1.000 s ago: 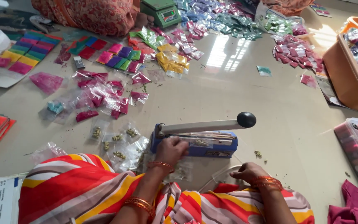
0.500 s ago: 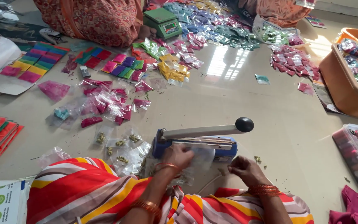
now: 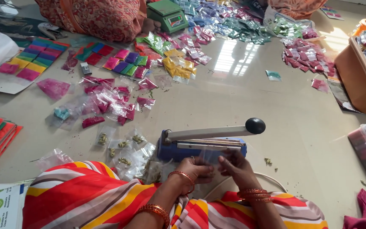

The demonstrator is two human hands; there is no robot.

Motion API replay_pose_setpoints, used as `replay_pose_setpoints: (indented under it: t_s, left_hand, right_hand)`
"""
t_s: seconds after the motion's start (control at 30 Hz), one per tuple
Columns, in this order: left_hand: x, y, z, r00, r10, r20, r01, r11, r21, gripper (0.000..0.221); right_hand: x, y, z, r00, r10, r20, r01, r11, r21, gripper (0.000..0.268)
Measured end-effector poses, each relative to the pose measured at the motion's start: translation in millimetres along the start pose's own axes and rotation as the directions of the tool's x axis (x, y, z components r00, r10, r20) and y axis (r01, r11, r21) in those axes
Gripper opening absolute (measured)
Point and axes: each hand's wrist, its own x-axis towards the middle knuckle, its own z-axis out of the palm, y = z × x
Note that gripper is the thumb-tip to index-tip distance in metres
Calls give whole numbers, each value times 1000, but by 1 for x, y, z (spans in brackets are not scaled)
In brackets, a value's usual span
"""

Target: Sealing small plastic bags containing decorative items using a manual impulse heat sealer.

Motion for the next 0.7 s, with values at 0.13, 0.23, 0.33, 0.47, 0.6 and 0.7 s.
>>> replay_pose_setpoints:
  t_s: [0.13,0.23,0.33,0.47,0.6,0.7]
  left_hand:
    - [-2,2,2,999,19,-49,-25,990,-137,20]
    - [-2,3,1,993,-2,-115,-21,980,-197,20]
    - [-7,4,0,986,-36,-162,-6,968,-251,23]
    - [-13,1,-1,998,-3,-70,-12,976,-219,20]
    - [-20,5,3,1000,3,-14,-5,988,-152,19]
    - [-21,4,4,1000,-16,8,17,983,-182,18]
  right_hand:
    - [9,38,-10,967,221,127,-221,975,-11,21]
    - [17,53,-16,983,124,133,-131,990,46,16]
    - [20,54,-17,989,98,114,-100,995,9,18]
    - [9,33,-13,980,183,75,-186,982,27,18]
    - [16,5,-45,929,319,187,-260,924,-281,28]
    - [58,16,-122,953,226,-203,-301,789,-535,28]
